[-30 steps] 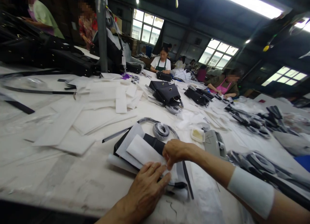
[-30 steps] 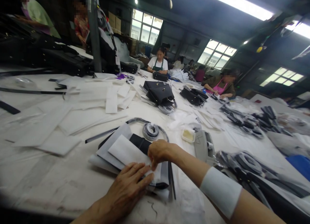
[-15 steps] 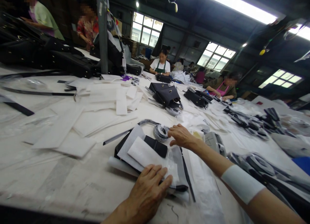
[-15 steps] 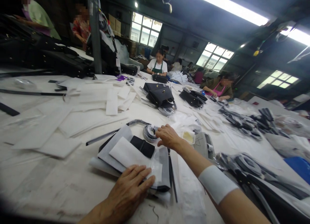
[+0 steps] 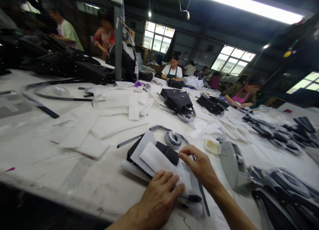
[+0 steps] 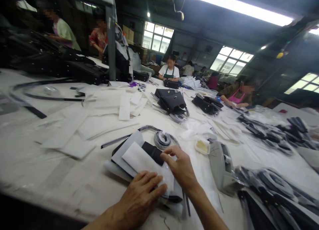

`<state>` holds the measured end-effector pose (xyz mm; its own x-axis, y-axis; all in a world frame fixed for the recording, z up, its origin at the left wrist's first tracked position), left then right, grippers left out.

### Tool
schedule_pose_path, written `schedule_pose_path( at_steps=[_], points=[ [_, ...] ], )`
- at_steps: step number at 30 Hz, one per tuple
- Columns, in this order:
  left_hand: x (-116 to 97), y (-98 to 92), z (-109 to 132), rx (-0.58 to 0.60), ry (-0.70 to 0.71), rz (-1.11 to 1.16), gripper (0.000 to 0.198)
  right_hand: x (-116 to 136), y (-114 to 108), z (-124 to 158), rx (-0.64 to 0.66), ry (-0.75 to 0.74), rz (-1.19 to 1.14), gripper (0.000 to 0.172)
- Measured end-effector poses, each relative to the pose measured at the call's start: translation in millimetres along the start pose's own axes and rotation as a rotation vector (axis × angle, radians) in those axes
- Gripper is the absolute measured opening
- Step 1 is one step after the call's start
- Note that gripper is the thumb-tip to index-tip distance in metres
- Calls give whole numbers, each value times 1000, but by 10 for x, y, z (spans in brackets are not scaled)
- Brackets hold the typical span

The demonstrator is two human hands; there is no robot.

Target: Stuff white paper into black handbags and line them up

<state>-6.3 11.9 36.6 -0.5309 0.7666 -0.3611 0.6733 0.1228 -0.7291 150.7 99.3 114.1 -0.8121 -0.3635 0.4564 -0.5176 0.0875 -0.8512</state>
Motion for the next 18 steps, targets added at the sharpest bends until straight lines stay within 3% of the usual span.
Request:
schedule_pose_path(
  at_steps=[3,5,7,9,13,15,18],
  points=[
    [1,20,2,52,18,9,31,213,336,274,50,-34,-219,31],
    [-4,-54,12,102,74,4,28,226,543,374,119,-57,-265,38],
    [-8,-233,35,152,150,40,20,171,669,400,179,-79,-269,41],
    [33,-515,67,118,177,103,18,113,718,394,204,-124,-216,45],
    [396,-1090,117,-129,-21,21,26,104,727,400,162,-261,-3,50],
    [638,-1203,137,-65,-126,-23,39,131,722,402,128,-303,87,50],
    [825,-1160,199,40,-186,-15,57,177,693,379,132,-344,167,50]
  ],
)
Point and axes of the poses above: each hand's wrist, its own z-axis away from the middle knuckle, its own y-axis out of the palm, x = y × z, the point moved 2 cm from there along -z, towards the middle knuckle, and after that the axes turned 10 degrees about z, right-handed, at the moved point
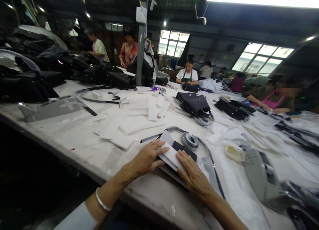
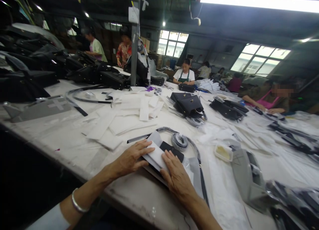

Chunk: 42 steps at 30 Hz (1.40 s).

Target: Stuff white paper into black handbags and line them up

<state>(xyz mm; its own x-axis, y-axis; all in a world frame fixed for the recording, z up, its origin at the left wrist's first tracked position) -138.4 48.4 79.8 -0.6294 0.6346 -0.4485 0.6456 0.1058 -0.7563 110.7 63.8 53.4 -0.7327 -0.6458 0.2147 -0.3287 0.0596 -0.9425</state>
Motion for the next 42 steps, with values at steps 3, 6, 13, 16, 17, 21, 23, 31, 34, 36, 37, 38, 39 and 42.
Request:
schedule_pose_path(
  at_steps=[3,6,13,16,17,21,23,31,34,36,37,38,39,42],
  points=[
    [-121,185,145,-66,-47,-13,55,58,-64,-13,12,-53,34,49],
    [-421,387,357,-162,-74,-62,54,181,-81,40,24,-137,54,52],
    [-644,300,451,-183,-40,-131,42,306,10,176,-54,-195,60,55],
    [-628,191,375,-232,128,-122,34,296,0,164,-56,-162,29,50],
    [-631,176,360,-254,198,-92,32,299,-12,158,-53,-142,17,49],
    [-631,159,356,-353,280,63,23,346,-63,136,-58,-49,7,48],
    [-623,152,359,-327,203,92,21,377,-85,122,-84,2,32,51],
    [-595,178,358,-343,-88,245,20,435,-148,54,-145,93,40,48],
    [-600,210,316,-415,-90,240,20,417,-135,34,-145,112,91,47],
    [-615,215,276,-445,-39,190,22,394,-122,23,-134,108,101,45],
    [-622,214,257,-454,-7,164,23,380,-119,20,-135,104,95,44],
    [-626,212,241,-460,20,144,25,365,-119,19,-147,103,86,43],
    [-625,211,229,-461,38,132,27,351,-122,20,-169,106,77,43],
    [-595,214,235,-453,55,116,26,345,-118,41,-243,125,96,49]
  ],
)
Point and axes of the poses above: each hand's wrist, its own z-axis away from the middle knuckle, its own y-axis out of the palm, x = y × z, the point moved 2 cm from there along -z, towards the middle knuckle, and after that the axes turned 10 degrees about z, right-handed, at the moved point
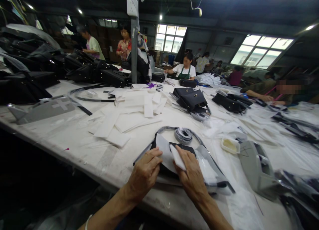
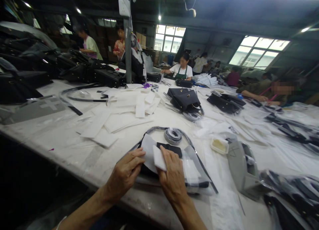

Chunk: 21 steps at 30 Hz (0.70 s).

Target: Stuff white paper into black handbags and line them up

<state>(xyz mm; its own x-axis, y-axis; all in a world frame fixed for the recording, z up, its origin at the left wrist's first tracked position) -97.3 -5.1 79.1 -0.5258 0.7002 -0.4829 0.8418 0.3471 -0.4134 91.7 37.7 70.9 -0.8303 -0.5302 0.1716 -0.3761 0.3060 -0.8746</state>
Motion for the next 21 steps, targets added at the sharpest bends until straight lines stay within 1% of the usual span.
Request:
schedule_pose_path(
  at_steps=[2,4,7,10,13,15,17,19,21],
  points=[
    [32,-6,38,46,-8,-20,23,40,29,33,4,-25,65,57],
    [58,-18,88,118,-24,-66,20,102,80,74,35,-77,149,63],
    [36,-59,137,218,-33,-171,16,170,167,121,52,-126,235,63],
    [-83,-122,126,213,60,-248,18,187,239,139,47,-129,273,66],
    [-176,-119,123,262,211,-290,31,176,271,133,57,-133,284,68],
    [-149,-73,167,327,255,-295,35,152,243,121,63,-140,271,70],
    [-65,-24,239,360,232,-274,35,115,176,118,76,-185,227,72],
    [24,9,305,365,181,-241,35,61,90,135,80,-236,169,67],
    [75,14,325,358,132,-199,36,2,24,173,63,-260,140,52]
  ],
)
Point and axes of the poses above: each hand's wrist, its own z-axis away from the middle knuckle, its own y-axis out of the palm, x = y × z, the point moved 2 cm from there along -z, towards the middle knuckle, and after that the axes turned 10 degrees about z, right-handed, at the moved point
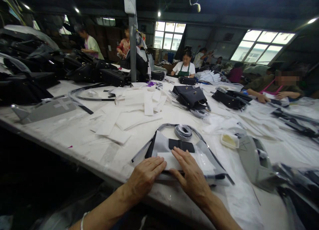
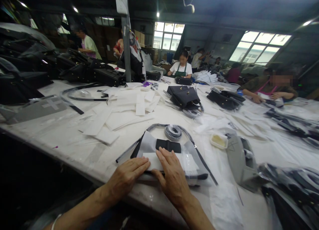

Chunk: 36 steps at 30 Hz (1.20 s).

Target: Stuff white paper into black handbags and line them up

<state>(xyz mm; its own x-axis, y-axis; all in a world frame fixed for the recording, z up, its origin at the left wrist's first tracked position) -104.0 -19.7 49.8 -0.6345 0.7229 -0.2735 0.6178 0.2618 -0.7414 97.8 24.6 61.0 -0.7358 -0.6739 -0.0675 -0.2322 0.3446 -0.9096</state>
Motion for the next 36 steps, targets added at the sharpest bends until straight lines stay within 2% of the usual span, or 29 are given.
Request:
schedule_pose_path(
  at_steps=[2,4,10,14,16,19,21,25,31,34,36],
  points=[
    [15,-23,-32,11,-42,48,35,-29,-10,59,-27,-3,19,39],
    [14,-68,-101,33,-70,71,34,-19,20,97,-42,-8,57,34],
    [48,-102,-238,26,-173,30,24,71,107,105,-73,33,148,34],
    [62,-108,-280,72,-217,51,25,86,81,128,-59,3,151,46],
    [53,-160,-318,78,-187,89,26,82,61,142,-36,2,141,56],
    [24,-238,-324,74,-60,104,31,85,42,152,-14,25,149,67],
    [7,-258,-257,53,-3,60,33,103,44,153,-8,37,168,69],
    [-53,-249,-56,11,16,-36,31,158,84,156,5,38,177,78],
    [-170,-181,-19,87,-6,-141,40,202,155,165,-44,30,197,73],
    [-130,-102,-51,51,42,-174,30,195,148,160,-61,9,204,69],
    [-69,-54,-58,42,18,-128,24,180,121,155,-63,-12,195,65]
  ],
)
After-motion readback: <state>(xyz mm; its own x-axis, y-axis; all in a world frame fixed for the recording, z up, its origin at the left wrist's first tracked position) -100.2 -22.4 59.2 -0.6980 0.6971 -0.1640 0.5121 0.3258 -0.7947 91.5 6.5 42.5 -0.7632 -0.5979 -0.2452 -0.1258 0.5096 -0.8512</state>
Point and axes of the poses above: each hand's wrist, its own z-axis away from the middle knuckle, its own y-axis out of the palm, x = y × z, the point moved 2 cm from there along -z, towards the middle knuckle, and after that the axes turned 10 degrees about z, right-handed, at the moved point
